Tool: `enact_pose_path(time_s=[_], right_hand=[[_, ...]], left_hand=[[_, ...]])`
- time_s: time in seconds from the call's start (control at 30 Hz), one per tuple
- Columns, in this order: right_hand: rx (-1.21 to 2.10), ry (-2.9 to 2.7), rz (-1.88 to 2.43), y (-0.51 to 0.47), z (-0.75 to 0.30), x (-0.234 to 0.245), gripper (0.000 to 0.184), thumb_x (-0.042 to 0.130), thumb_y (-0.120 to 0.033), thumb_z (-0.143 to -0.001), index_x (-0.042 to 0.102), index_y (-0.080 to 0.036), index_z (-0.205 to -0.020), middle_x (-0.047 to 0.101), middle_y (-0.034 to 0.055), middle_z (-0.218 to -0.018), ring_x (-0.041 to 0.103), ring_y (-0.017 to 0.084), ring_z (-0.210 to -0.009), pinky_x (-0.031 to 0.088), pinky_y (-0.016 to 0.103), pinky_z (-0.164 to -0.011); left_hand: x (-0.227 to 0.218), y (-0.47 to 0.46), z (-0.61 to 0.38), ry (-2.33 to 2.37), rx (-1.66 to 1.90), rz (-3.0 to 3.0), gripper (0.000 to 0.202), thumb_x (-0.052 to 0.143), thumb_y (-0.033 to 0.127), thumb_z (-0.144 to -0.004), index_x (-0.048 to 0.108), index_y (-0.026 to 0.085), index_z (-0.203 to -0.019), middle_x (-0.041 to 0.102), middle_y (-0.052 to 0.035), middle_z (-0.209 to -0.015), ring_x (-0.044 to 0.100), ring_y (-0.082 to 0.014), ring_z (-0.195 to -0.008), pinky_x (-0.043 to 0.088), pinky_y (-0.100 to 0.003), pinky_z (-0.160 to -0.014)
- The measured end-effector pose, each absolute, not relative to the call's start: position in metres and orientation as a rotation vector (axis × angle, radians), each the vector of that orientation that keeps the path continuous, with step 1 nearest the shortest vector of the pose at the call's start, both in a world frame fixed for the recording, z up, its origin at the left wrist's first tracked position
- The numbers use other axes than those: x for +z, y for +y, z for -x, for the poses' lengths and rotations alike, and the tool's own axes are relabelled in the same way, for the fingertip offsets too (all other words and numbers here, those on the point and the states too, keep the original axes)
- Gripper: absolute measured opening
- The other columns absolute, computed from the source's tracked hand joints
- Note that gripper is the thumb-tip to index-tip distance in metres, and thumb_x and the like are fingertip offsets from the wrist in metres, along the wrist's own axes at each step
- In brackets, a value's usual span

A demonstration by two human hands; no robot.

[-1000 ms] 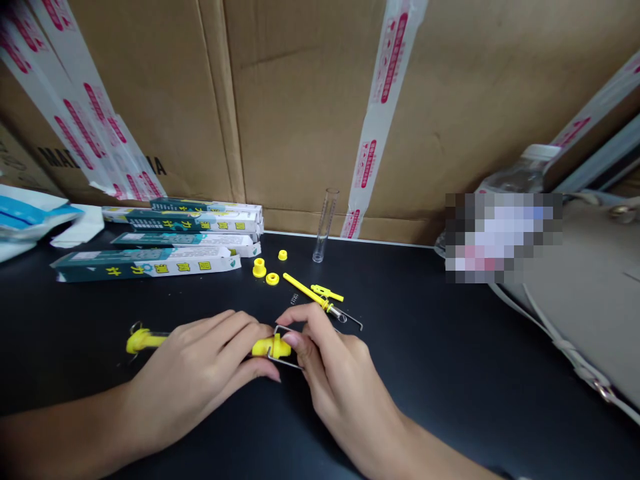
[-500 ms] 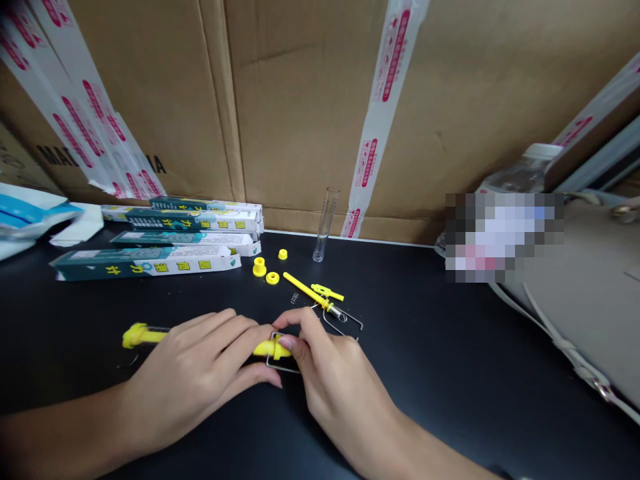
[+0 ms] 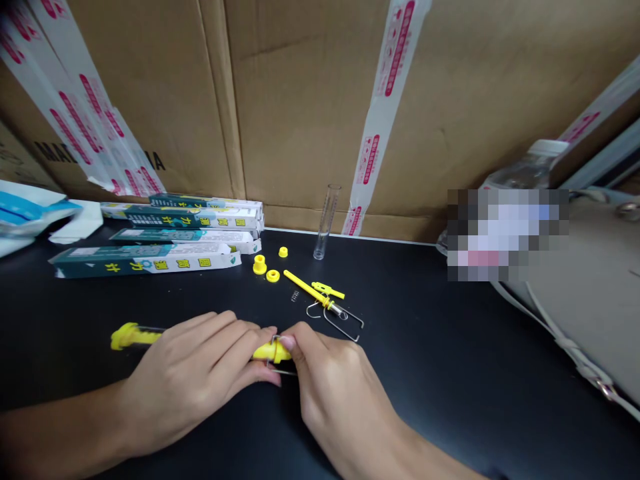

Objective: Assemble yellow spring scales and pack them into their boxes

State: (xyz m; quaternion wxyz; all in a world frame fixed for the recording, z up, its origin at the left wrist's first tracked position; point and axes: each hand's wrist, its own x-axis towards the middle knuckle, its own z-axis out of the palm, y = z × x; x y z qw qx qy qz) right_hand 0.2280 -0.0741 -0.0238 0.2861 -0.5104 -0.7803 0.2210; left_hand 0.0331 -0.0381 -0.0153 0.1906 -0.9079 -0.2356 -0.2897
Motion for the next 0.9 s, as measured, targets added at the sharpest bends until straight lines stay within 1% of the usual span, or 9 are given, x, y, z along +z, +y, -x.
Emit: enact_pose_path(time_s=[0.07,0.13,0.3,0.37,0.43,0.53,0.7,0.8,0.9], right_hand=[[0.556,-2.088,1.377,-0.075,-0.227,-0.024,0.031,0.032,-0.022,-0.104,0.047,-0.022,-0.078,0.055,-0.0040,-0.061,0.048,0.012,-0.048,0.035,0.025,-0.049],[0.540,-2.075,1.377,-0.076,-0.226,-0.024,0.030,0.033,-0.022,-0.103,0.042,-0.023,-0.075,0.049,-0.0058,-0.058,0.043,0.010,-0.046,0.031,0.024,-0.047],[0.476,-2.083,1.372,-0.073,-0.226,-0.025,0.029,0.033,-0.016,-0.101,0.038,-0.023,-0.073,0.045,-0.0063,-0.057,0.039,0.010,-0.046,0.031,0.023,-0.047],[0.400,-2.106,1.359,-0.072,-0.227,-0.026,0.027,0.032,-0.013,-0.099,0.041,-0.023,-0.076,0.050,-0.0046,-0.060,0.042,0.011,-0.048,0.033,0.024,-0.049],[0.335,-2.139,1.326,-0.072,-0.228,-0.028,0.025,0.032,-0.011,-0.098,0.046,-0.022,-0.081,0.057,-0.0015,-0.067,0.049,0.013,-0.053,0.037,0.024,-0.053],[0.321,-2.166,1.302,-0.072,-0.229,-0.029,0.024,0.032,-0.012,-0.100,0.050,-0.022,-0.087,0.064,0.0016,-0.075,0.058,0.015,-0.061,0.041,0.026,-0.059],[0.563,-2.093,1.372,-0.068,-0.228,-0.028,0.027,0.031,-0.022,-0.105,0.053,-0.022,-0.089,0.064,-0.0004,-0.076,0.057,0.014,-0.061,0.042,0.026,-0.061],[0.686,-2.058,1.360,-0.066,-0.228,-0.023,0.032,0.031,-0.030,-0.107,0.057,-0.022,-0.088,0.063,-0.0013,-0.075,0.058,0.013,-0.062,0.042,0.026,-0.062],[0.783,-2.058,1.334,-0.065,-0.229,-0.016,0.030,0.037,-0.036,-0.106,0.060,-0.022,-0.090,0.066,-0.0017,-0.078,0.060,0.013,-0.066,0.043,0.025,-0.064]], left_hand=[[-0.014,-0.039,-0.032,-0.629,-0.822,2.535,0.025,0.054,0.033,-0.099,0.063,0.010,-0.097,0.068,-0.0005,-0.072,0.063,-0.0175,-0.061,0.043,-0.034,-0.052],[-0.014,-0.040,-0.030,-0.624,-0.820,2.541,0.024,0.055,0.033,-0.099,0.062,0.010,-0.099,0.068,-0.0001,-0.073,0.064,-0.0171,-0.062,0.043,-0.033,-0.053],[-0.015,-0.039,-0.030,-0.723,-0.805,2.621,0.026,0.050,0.037,-0.100,0.060,0.015,-0.091,0.066,0.0005,-0.073,0.061,-0.0169,-0.063,0.044,-0.033,-0.057],[-0.015,-0.039,-0.032,-0.768,-0.802,2.638,0.025,0.048,0.036,-0.101,0.058,0.015,-0.092,0.065,0.0000,-0.075,0.060,-0.0180,-0.064,0.044,-0.033,-0.058],[-0.016,-0.039,-0.033,-0.814,-0.784,2.642,0.025,0.045,0.035,-0.102,0.055,0.016,-0.089,0.063,-0.0006,-0.074,0.060,-0.0192,-0.066,0.044,-0.033,-0.058],[-0.017,-0.038,-0.034,-0.833,-0.757,2.627,0.027,0.046,0.037,-0.102,0.053,0.017,-0.086,0.061,-0.0004,-0.071,0.059,-0.0193,-0.064,0.043,-0.033,-0.059],[-0.018,-0.036,-0.034,-0.833,-0.735,2.650,0.031,0.048,0.045,-0.100,0.053,0.017,-0.087,0.061,0.0009,-0.071,0.061,-0.0179,-0.062,0.043,-0.032,-0.059],[-0.017,-0.035,-0.033,-0.843,-0.731,2.652,0.032,0.045,0.044,-0.101,0.053,0.017,-0.086,0.061,0.0010,-0.071,0.062,-0.0177,-0.063,0.043,-0.032,-0.059],[-0.017,-0.036,-0.032,-0.854,-0.725,2.655,0.032,0.043,0.042,-0.102,0.053,0.018,-0.084,0.061,0.0009,-0.071,0.063,-0.0177,-0.063,0.044,-0.032,-0.060]])
